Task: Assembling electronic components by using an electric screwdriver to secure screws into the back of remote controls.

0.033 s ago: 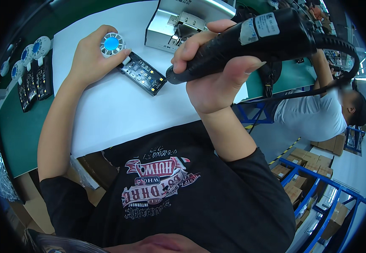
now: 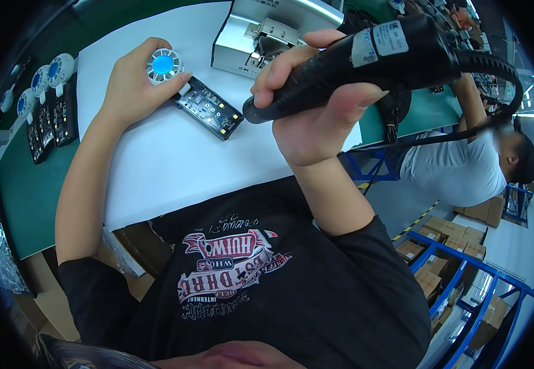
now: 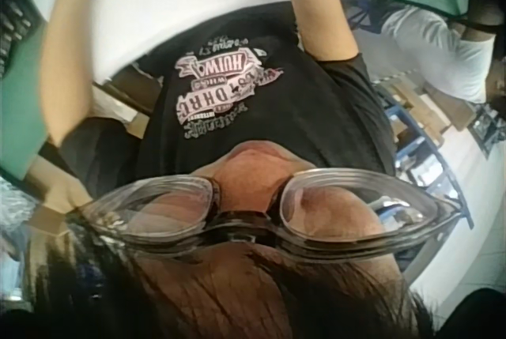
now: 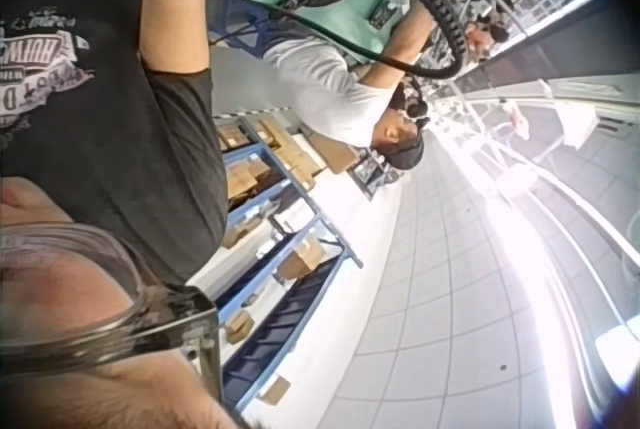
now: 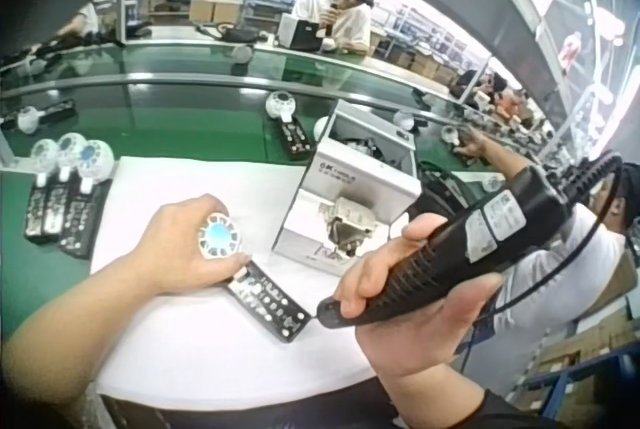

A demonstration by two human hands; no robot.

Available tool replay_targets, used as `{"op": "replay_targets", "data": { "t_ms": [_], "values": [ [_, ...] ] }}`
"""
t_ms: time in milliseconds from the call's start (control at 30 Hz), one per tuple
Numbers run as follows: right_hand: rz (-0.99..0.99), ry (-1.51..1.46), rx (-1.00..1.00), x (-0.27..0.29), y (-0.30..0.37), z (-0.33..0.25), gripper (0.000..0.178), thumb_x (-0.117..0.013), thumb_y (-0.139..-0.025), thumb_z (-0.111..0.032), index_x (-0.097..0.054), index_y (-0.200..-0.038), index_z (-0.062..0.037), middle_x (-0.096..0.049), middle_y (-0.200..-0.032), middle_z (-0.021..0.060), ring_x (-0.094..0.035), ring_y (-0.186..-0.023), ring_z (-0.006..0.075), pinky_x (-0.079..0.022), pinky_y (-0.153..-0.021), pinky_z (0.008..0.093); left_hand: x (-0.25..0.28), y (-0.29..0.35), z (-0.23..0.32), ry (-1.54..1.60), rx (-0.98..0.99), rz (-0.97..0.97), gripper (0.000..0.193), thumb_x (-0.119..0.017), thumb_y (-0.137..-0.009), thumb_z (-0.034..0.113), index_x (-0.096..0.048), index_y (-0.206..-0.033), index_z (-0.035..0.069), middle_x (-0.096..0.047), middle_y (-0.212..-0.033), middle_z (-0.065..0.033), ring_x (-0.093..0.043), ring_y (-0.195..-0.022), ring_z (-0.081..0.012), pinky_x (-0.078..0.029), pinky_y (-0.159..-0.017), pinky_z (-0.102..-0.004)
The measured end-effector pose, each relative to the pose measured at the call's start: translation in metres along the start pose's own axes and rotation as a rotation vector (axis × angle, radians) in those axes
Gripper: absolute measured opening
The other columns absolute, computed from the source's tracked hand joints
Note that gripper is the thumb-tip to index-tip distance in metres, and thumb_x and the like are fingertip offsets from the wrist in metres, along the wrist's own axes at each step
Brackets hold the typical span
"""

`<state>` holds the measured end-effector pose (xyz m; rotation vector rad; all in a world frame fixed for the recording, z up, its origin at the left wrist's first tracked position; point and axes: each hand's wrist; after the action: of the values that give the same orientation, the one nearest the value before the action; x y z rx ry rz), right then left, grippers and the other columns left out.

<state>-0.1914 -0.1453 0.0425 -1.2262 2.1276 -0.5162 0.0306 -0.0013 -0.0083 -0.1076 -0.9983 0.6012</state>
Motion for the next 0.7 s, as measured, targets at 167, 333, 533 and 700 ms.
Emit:
{"op": "replay_targets", "data": {
  "t_ms": [167, 333, 533, 700],
  "values": [
    [0.027, 0.008, -0.009, 0.0012, 0.0006, -0.0053, 0.088, -0.042, -0.088, -0.083, -0.044, -0.132, -0.0069, -0.065, -0.083, 0.0113, -0.066, -0.066, 0.0212, -0.055, -0.062, 0.0345, -0.001, 0.0006, 0.0013, 0.009, -0.01, 0.001, 0.056, -0.081, -0.074, 0.048, -0.066, -0.107, 0.005, -0.071, -0.092, -0.0161, -0.071, -0.085, -0.0339, -0.056, -0.076, -0.04],
    [0.012, -0.017, -0.02, 0.0, -0.0002, -0.0042, 0.089, -0.043, -0.087, -0.084, -0.044, -0.132, -0.0068, -0.065, -0.084, 0.0115, -0.065, -0.066, 0.0213, -0.055, -0.064, 0.0359, -0.0001, 0.0005, 0.0015, 0.015, -0.011, 0.009, 0.056, -0.081, -0.074, 0.047, -0.066, -0.107, 0.004, -0.071, -0.092, -0.017, -0.07, -0.084, -0.0346, -0.055, -0.076, -0.0405],
    [-0.119, -0.065, 0.002, 0.0061, 0.0013, 0.0007, 0.088, -0.034, -0.096, -0.078, -0.045, -0.142, -0.0041, -0.064, -0.093, 0.0128, -0.062, -0.072, 0.0208, -0.051, -0.069, 0.0408, 0.0004, 0.0004, 0.001, 0.015, -0.013, 0.0, 0.057, -0.081, -0.074, 0.047, -0.066, -0.107, 0.003, -0.071, -0.091, -0.0175, -0.07, -0.084, -0.0354, -0.055, -0.076, -0.0411],
    [-0.12, -0.061, 0.001, 0.0044, 0.0019, 0.0014, 0.087, -0.034, -0.096, -0.078, -0.044, -0.142, -0.0043, -0.064, -0.093, 0.0126, -0.063, -0.072, 0.021, -0.051, -0.069, 0.0403, 0.0013, 0.0019, 0.002, 0.022, -0.016, -0.001, 0.056, -0.08, -0.074, 0.047, -0.066, -0.106, 0.003, -0.071, -0.091, -0.0174, -0.07, -0.084, -0.0353, -0.055, -0.075, -0.041]
  ]
}}
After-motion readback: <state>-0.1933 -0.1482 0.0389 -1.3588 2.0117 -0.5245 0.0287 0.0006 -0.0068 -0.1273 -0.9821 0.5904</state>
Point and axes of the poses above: each hand's wrist, its own y-axis away from the middle knuckle, its own x-axis out of the back of the hand, z = x × y
